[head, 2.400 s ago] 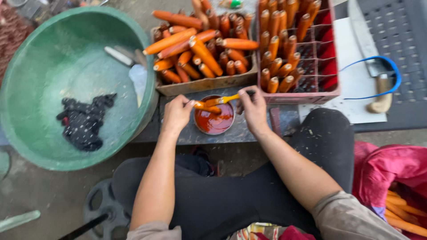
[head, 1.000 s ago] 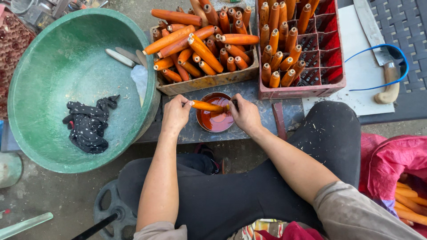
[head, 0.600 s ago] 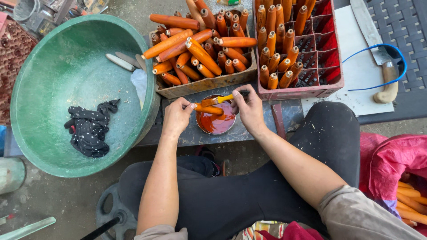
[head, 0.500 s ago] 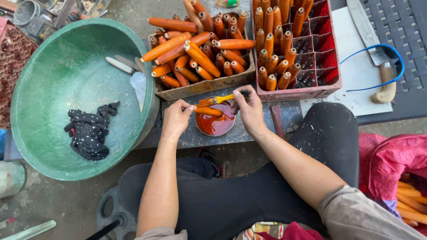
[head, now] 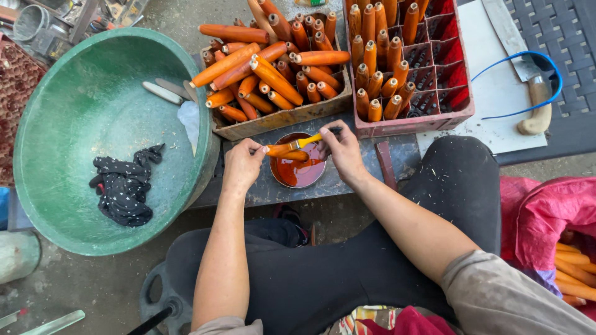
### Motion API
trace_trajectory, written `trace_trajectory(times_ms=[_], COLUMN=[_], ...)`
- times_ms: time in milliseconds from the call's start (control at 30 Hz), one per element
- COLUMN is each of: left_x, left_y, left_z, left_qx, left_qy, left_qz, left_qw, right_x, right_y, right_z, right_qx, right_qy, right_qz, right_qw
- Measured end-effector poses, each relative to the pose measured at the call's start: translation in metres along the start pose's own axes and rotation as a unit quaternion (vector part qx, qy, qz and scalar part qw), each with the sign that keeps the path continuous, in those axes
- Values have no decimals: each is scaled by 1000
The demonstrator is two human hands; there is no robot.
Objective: The person repeatedly picks up cylindrical wooden rods from a green basin, dips a brush into a small container of reddish liquid, and coats each rod before placing it into a red crate. The process continues with multiple rods handled one at a time.
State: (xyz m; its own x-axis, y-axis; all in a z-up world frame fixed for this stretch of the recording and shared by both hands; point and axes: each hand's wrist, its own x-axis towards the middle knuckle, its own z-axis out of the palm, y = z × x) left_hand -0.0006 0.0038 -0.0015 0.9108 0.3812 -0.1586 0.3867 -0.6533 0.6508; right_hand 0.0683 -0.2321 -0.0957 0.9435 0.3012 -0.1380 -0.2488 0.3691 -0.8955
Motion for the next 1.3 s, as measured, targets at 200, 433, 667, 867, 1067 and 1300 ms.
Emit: trace_trajectory(times_ms=[200,433,667,867,1067,1300], left_x=[6,1,-2,-3,-5,0], left_y=[-10,-8,5,9,7,6], left_z=[0,-7,-12,-10,-10,-8], left_qx=[30,46,13,-4,3,-26], left_qy=[23,15,-3,-13,-12,-19], left_qz=[12,19,-8,-1,21,27], left_qw=[999,999,1000,1000,1000,999], right_x=[-7,-20,-14,-8,-8,-2], right_y=[-7,-22,-32,-33,-13,-13], right_z=[-3,8,15,15,13,3], right_qx=[-406,-570,-372,-53,5,9], right_qy=[37,-18,43,14,7,30], right_qz=[-155,-163,-82,-24,0,-15], right_qw=[900,805,924,998,1000,999])
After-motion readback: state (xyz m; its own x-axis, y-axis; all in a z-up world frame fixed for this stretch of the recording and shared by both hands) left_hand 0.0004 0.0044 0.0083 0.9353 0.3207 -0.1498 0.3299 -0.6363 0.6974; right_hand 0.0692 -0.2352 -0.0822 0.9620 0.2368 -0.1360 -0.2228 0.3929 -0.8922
